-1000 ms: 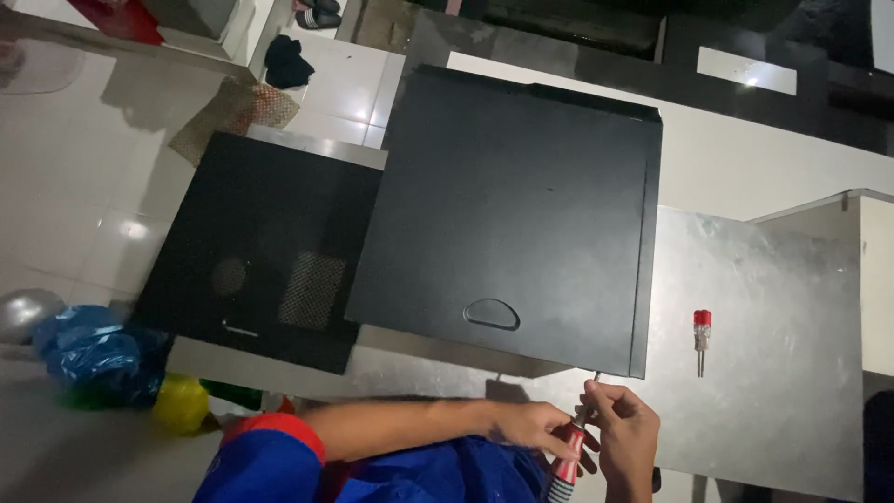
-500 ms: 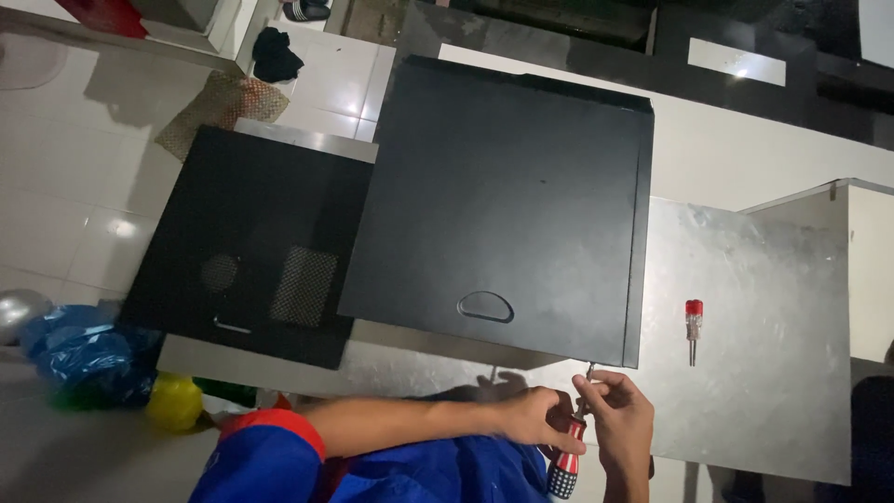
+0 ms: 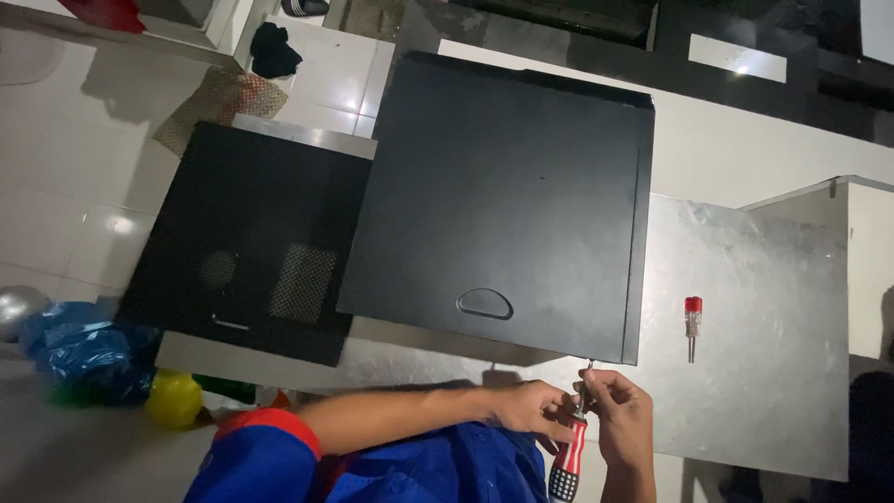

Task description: Positioning a side panel onto a desktop computer case and securing it with screws using a manual screwdriver.

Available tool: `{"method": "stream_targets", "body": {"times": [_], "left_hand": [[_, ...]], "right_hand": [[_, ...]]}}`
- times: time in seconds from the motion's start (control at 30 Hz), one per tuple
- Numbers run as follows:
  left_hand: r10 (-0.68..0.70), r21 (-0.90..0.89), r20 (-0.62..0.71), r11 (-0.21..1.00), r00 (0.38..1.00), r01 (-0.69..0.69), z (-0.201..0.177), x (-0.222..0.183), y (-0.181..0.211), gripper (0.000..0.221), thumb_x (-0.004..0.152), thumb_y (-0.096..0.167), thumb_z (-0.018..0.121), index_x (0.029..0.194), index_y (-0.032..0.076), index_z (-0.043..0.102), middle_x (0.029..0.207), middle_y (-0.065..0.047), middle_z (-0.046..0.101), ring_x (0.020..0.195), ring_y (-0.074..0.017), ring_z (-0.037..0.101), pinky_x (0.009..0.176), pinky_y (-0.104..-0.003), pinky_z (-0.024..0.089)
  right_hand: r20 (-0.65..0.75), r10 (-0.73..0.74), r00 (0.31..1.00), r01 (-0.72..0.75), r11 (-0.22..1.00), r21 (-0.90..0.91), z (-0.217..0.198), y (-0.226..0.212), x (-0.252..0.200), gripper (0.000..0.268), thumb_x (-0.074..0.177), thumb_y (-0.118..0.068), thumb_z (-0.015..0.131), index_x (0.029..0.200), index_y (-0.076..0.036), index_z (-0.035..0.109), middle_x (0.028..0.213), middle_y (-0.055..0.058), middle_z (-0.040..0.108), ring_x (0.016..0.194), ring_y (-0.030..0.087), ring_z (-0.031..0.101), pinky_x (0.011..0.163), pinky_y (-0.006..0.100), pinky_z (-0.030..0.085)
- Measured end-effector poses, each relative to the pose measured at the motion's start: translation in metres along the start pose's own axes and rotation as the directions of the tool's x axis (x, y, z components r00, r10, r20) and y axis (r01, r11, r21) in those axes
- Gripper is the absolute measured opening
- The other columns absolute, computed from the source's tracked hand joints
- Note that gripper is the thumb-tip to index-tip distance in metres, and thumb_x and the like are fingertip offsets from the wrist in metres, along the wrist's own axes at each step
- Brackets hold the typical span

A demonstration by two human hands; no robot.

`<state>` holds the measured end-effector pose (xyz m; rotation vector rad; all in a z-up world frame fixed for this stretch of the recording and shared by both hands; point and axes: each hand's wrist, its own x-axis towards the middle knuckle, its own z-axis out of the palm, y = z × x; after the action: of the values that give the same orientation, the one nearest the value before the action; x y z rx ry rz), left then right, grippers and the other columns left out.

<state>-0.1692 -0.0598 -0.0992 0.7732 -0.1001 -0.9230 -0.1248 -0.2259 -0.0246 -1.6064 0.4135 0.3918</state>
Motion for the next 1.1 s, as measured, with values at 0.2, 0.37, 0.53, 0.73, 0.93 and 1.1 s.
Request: {"method": "stream_targets", "body": {"times": [0.2,0.37,0.53,0.73,0.93,1.1], "left_hand": [[-0.048,0.272,-0.208,0.956,0.977,0.105,0.028,-0.017,0.045,0.037,0.083,0.029,0.08,0.106,0.007,0.06,0.093,-0.006,0.065,0.085,-0.0167,0.066,0.075,-0.033,0.062],[-0.083,0.305,-0.287,0.936,0.954,0.173,0.039,-0.025,0.062,0.039,0.08,0.034,0.08,0.101,0.009,0.06,0.089,-0.003,0.064,0.079,-0.0154,0.065,0.071,-0.029,0.059],[-0.093,0.055,-0.252,0.992,0.963,0.11,0.029,-0.012,0.039,0.042,0.083,0.018,0.08,0.111,0.0,0.056,0.108,-0.014,0.064,0.093,-0.0296,0.071,0.075,-0.039,0.066],[-0.006,0.048,0.115,0.999,0.993,0.0,0.002,-0.01,0.019,0.044,0.102,0.014,0.064,0.144,0.0,0.056,0.132,-0.014,0.067,0.117,-0.0238,0.066,0.089,-0.038,0.062],[-0.012,0.059,-0.081,0.998,0.997,0.017,0.012,-0.004,0.02,0.034,0.089,0.017,0.079,0.11,-0.005,0.063,0.103,-0.017,0.071,0.095,-0.0265,0.072,0.083,-0.036,0.065],[-0.065,0.093,-0.187,0.992,0.98,0.084,0.029,-0.014,0.048,0.033,0.085,0.018,0.08,0.105,-0.002,0.062,0.096,-0.014,0.069,0.089,-0.0302,0.073,0.077,-0.039,0.066]], "right_hand": [[-0.011,0.008,1.0,-0.008,1.0,-0.017,0.007,-0.007,-0.007,0.022,0.094,-0.011,0.072,0.097,0.011,0.074,0.079,0.019,0.07,0.07,0.026,0.061,0.066,0.037,0.051],[-0.114,0.024,0.993,-0.035,0.995,-0.097,0.025,-0.033,-0.019,0.018,0.09,-0.012,0.078,0.095,0.003,0.07,0.082,0.016,0.068,0.078,0.026,0.069,0.065,0.035,0.053],[-0.19,0.002,0.982,-0.039,0.98,-0.193,0.036,-0.047,-0.024,0.022,0.09,-0.017,0.079,0.088,0.003,0.07,0.071,0.01,0.062,0.068,0.022,0.062,0.06,0.034,0.053],[-0.18,0.012,0.984,-0.05,0.977,-0.206,0.034,-0.05,-0.024,0.02,0.091,-0.014,0.079,0.085,0.004,0.072,0.067,0.014,0.064,0.067,0.024,0.065,0.057,0.034,0.054],[-0.133,-0.001,0.991,-0.007,0.998,-0.064,0.023,-0.027,-0.013,0.019,0.091,-0.011,0.077,0.085,0.007,0.073,0.069,0.017,0.064,0.064,0.024,0.06,0.054,0.035,0.053],[-0.138,0.007,0.99,-0.023,0.993,-0.118,0.026,-0.03,-0.015,0.021,0.094,-0.016,0.073,0.09,0.005,0.075,0.078,0.017,0.069,0.074,0.023,0.064,0.064,0.034,0.053]]}}
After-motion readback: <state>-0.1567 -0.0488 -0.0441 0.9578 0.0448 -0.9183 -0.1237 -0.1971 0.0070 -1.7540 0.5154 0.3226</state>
